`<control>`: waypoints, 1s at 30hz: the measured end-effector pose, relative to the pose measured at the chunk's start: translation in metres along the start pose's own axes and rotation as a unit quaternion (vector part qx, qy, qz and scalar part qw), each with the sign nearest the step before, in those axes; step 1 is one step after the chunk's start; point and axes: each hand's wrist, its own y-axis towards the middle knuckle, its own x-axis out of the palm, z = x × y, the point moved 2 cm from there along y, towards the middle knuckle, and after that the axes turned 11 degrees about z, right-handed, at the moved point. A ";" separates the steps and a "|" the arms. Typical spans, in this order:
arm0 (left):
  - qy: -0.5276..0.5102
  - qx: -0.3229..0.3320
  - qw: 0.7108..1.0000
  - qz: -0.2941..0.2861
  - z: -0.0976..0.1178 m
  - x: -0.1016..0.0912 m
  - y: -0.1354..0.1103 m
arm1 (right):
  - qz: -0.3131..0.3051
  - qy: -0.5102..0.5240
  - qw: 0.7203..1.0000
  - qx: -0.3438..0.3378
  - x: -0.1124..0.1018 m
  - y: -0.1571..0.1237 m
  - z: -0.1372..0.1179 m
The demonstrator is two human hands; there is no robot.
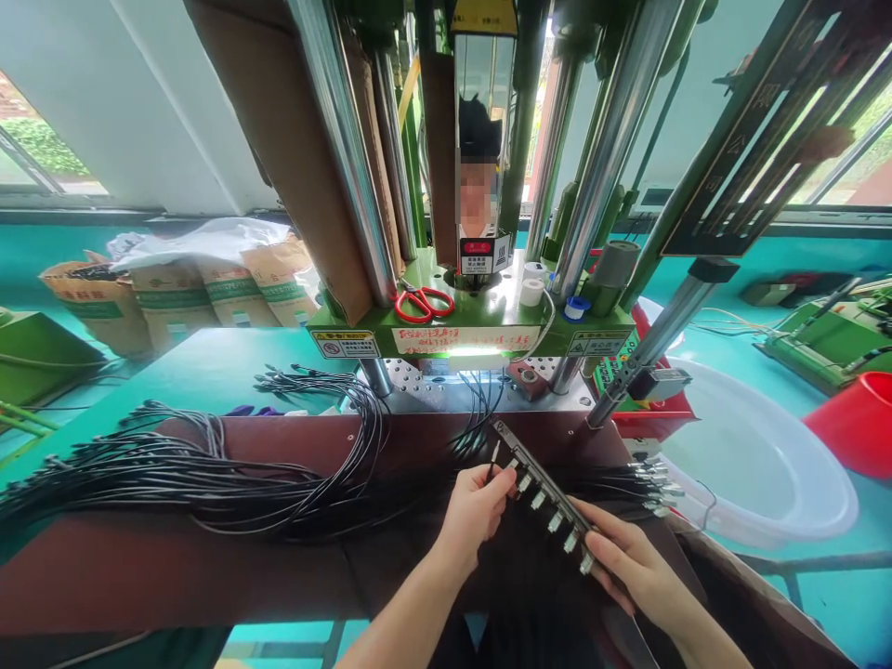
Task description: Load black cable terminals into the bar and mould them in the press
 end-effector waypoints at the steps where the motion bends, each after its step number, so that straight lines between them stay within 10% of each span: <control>1: -0.007 -0.003 1.000 -0.009 0.000 -0.001 0.001 | -0.002 -0.001 1.000 0.001 0.000 0.000 0.000; 30: -0.046 0.013 0.997 -0.063 0.001 -0.009 0.002 | -0.100 -0.135 0.986 -0.005 0.001 0.004 -0.004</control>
